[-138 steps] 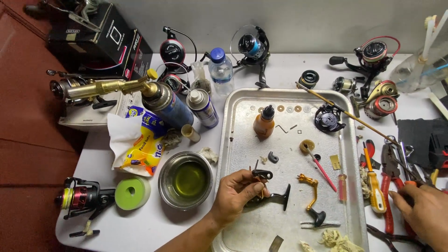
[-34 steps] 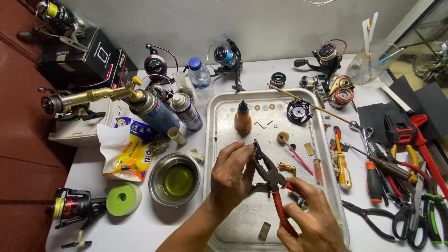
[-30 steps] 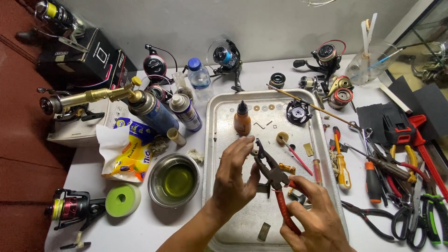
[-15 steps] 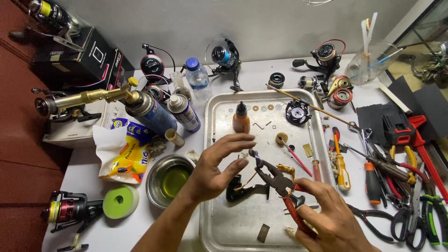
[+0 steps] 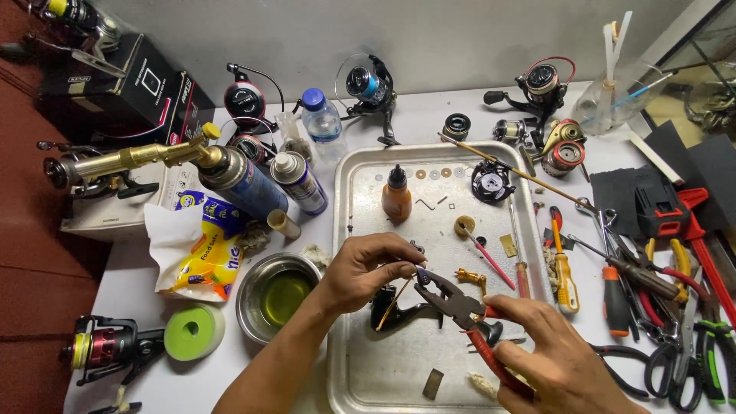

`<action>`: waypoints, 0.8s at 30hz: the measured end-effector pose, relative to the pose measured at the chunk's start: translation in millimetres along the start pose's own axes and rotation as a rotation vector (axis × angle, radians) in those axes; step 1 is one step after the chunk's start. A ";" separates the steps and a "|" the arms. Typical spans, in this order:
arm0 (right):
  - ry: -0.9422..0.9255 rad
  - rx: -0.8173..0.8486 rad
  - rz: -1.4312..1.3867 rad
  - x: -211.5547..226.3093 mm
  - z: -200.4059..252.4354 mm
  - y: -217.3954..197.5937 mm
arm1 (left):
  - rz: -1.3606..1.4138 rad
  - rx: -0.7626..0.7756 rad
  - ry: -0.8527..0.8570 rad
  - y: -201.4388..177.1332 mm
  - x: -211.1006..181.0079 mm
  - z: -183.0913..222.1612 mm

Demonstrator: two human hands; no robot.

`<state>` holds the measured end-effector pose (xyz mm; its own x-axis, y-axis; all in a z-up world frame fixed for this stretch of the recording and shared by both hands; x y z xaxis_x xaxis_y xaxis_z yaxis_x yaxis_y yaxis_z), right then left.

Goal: Disassembling and cleaning the internal components of a fishing reel using pliers and a cleaning solution on a workbench.

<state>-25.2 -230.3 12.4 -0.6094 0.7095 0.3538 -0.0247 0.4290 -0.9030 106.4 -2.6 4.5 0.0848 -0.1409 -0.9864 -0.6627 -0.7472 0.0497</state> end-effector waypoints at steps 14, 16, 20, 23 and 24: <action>0.024 -0.029 -0.081 8.5 -13.6 -10.4 | -0.043 -0.043 0.051 1.3 0.8 0.6; 0.023 -0.020 -0.061 9.1 -12.0 -9.4 | -0.041 -0.044 0.056 1.8 0.7 1.2; 0.076 0.018 -0.059 10.1 -10.8 -8.8 | -0.035 -0.047 0.067 2.4 -0.9 1.5; 0.061 0.003 -0.045 13.2 -12.6 -10.6 | -0.044 -0.040 0.087 3.4 -3.7 2.0; 0.054 -0.006 -0.037 14.4 -13.2 -11.3 | -0.050 -0.031 0.098 3.9 -4.7 2.2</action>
<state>-23.3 -217.5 30.9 -0.5649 0.7220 0.3995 -0.0415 0.4587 -0.8876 101.7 -3.4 9.0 0.1912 -0.1645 -0.9677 -0.6326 -0.7744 0.0067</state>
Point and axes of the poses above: each hand's wrist, its own z-axis away from the middle knuckle, its own y-axis out of the palm, x = y × z, the point moved 2 cm from there along -z, towards the middle knuckle, and after that the axes turned 4 degrees about -y, right-handed, at the moved point
